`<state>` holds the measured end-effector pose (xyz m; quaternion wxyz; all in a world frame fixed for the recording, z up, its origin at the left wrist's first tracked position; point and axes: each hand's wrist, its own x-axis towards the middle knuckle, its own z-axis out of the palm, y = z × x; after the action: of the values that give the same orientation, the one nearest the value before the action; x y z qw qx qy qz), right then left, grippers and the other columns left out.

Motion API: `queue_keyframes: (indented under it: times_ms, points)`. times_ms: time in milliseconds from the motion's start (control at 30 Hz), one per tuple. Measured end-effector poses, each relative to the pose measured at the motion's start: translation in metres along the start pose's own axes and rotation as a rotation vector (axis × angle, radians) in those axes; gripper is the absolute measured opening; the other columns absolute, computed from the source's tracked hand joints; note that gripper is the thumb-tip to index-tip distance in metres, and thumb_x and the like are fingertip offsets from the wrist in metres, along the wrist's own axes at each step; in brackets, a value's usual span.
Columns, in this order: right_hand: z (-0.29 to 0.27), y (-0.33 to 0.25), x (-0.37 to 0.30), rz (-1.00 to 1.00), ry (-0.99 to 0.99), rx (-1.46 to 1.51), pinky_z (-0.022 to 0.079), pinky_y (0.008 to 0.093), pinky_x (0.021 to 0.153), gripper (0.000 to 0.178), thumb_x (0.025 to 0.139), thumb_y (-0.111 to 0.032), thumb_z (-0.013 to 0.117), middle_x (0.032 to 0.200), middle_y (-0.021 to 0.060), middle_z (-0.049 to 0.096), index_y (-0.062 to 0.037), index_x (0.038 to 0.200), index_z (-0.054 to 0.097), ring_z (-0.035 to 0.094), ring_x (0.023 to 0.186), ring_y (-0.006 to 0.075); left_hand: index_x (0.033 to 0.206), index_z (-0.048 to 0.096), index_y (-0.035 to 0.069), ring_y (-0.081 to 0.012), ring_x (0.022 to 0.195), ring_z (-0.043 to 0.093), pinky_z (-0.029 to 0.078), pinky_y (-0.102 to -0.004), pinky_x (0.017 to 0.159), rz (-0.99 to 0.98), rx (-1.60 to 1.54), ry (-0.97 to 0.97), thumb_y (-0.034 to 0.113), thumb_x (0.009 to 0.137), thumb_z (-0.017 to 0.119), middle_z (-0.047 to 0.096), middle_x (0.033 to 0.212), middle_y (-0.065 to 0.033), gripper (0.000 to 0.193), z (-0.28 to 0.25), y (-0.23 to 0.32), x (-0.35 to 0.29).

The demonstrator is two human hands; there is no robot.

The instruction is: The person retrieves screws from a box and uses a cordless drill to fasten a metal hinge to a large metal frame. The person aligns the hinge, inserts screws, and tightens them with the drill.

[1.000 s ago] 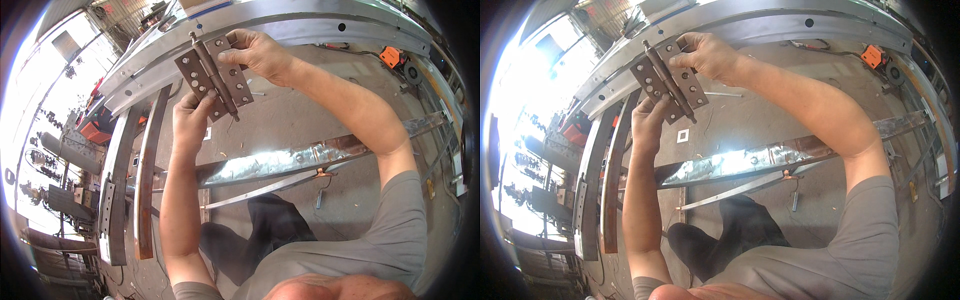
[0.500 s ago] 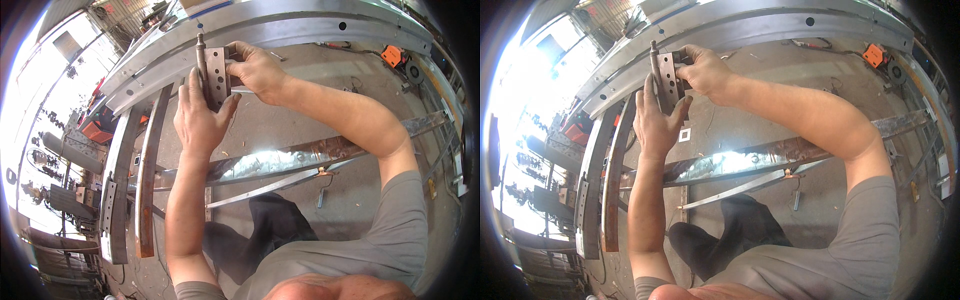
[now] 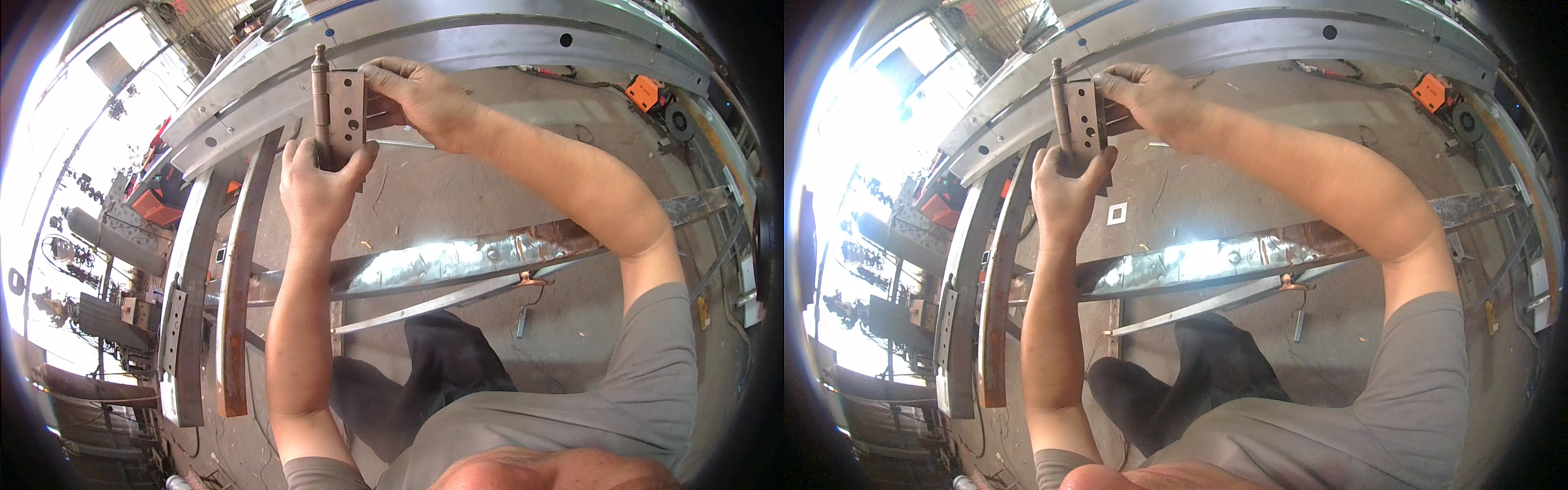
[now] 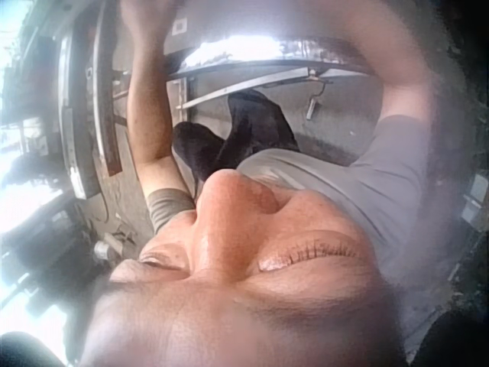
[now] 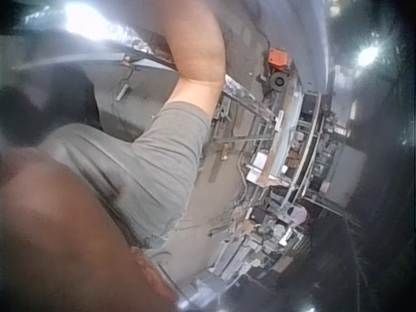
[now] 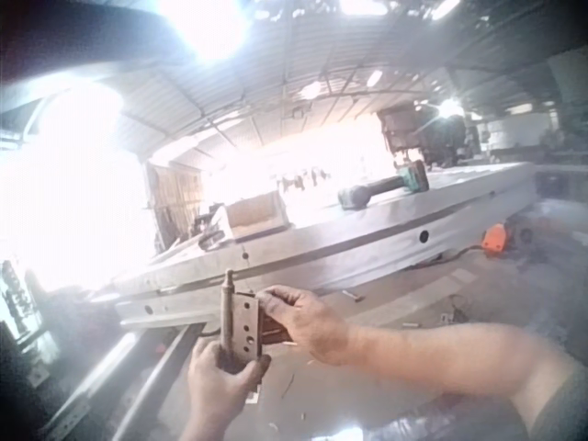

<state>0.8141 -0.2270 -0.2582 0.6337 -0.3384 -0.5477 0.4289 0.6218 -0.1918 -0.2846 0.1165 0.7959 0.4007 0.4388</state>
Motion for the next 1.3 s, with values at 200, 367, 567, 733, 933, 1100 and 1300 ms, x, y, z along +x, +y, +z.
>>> queue_keyframes:
  times_ms: [200,367,567,733,933,1100,1300]
  points:
    - [-0.008,-0.001,0.003,0.027,0.015,-0.04,0.06,0.0387,0.096,0.033,0.11,-0.033,0.051,0.112,0.0078,0.073,-0.0062,0.126,0.063,0.073,0.104,0.0208,0.078,0.066,-0.001,-0.0288,0.08,0.064,0.052,-0.0433,0.077,0.03,-0.057,-0.033,0.049,0.072,0.084,0.06,0.087,-0.0118,0.053,0.001,-0.007,0.002]
    - [-0.017,-0.004,0.005,0.037,-0.036,-0.1,0.06,0.0374,0.096,0.03,0.108,-0.026,0.056,0.109,0.0097,0.074,0.0,0.12,0.066,0.073,0.099,0.0183,0.082,0.069,-0.003,-0.0255,0.078,0.063,0.052,-0.0417,0.075,0.05,-0.087,-0.075,0.047,0.072,0.085,0.062,0.088,-0.012,0.054,0.003,-0.013,0.004]
    - [-0.029,-0.005,0.01,-0.016,-0.058,-0.339,0.062,0.0345,0.086,0.028,0.108,-0.027,0.058,0.103,0.0054,0.073,-0.0039,0.119,0.067,0.072,0.093,0.0148,0.09,0.07,-0.002,-0.0185,0.076,0.063,0.048,-0.0334,0.067,-0.091,-0.682,-0.309,0.045,0.092,0.065,0.063,0.087,-0.0075,0.047,-0.003,-0.023,0.009]
    - [-0.032,0.001,0.008,-0.024,-0.018,-0.279,0.06,0.0309,0.082,0.025,0.107,-0.023,0.058,0.099,0.0032,0.072,-0.0026,0.117,0.068,0.07,0.087,0.0119,0.109,0.069,0.001,-0.0104,0.074,0.061,0.047,-0.0253,0.068,-0.224,-0.78,-0.336,0.04,0.104,0.055,0.069,0.089,-0.0045,0.042,-0.009,-0.029,0.009]
    - [-0.023,0.008,0.009,-0.094,0.013,-0.345,0.058,0.0286,0.081,0.024,0.108,-0.021,0.057,0.098,0.0021,0.072,-0.0022,0.117,0.068,0.068,0.087,0.0099,0.121,0.068,-0.004,-0.0096,0.083,0.065,0.05,-0.0258,0.073,-0.272,-0.854,-0.281,0.034,0.104,0.063,0.071,0.096,-0.0043,0.042,-0.001,-0.034,0.012]
    - [-0.026,0.008,0.01,-0.101,0.114,-0.36,0.057,0.0298,0.084,0.025,0.108,-0.022,0.057,0.1,0.0022,0.072,-0.0024,0.118,0.068,0.068,0.089,0.011,0.116,0.072,0.0,-0.0061,0.077,0.056,0.042,-0.0222,0.067,-0.274,-0.694,-0.289,0.03,0.1,0.07,0.07,0.095,-0.0009,0.035,0.001,-0.036,0.012]
    - [-0.032,0.005,0.013,-0.115,0.233,-0.353,0.058,0.0312,0.087,0.026,0.108,-0.023,0.057,0.103,0.0025,0.072,-0.0031,0.119,0.068,0.068,0.093,0.0123,0.112,0.074,0.001,-0.0053,0.074,0.05,0.037,-0.0235,0.067,-0.275,-0.538,-0.335,0.032,0.094,0.076,0.071,0.092,-0.0001,0.036,-0.001,-0.035,0.011]
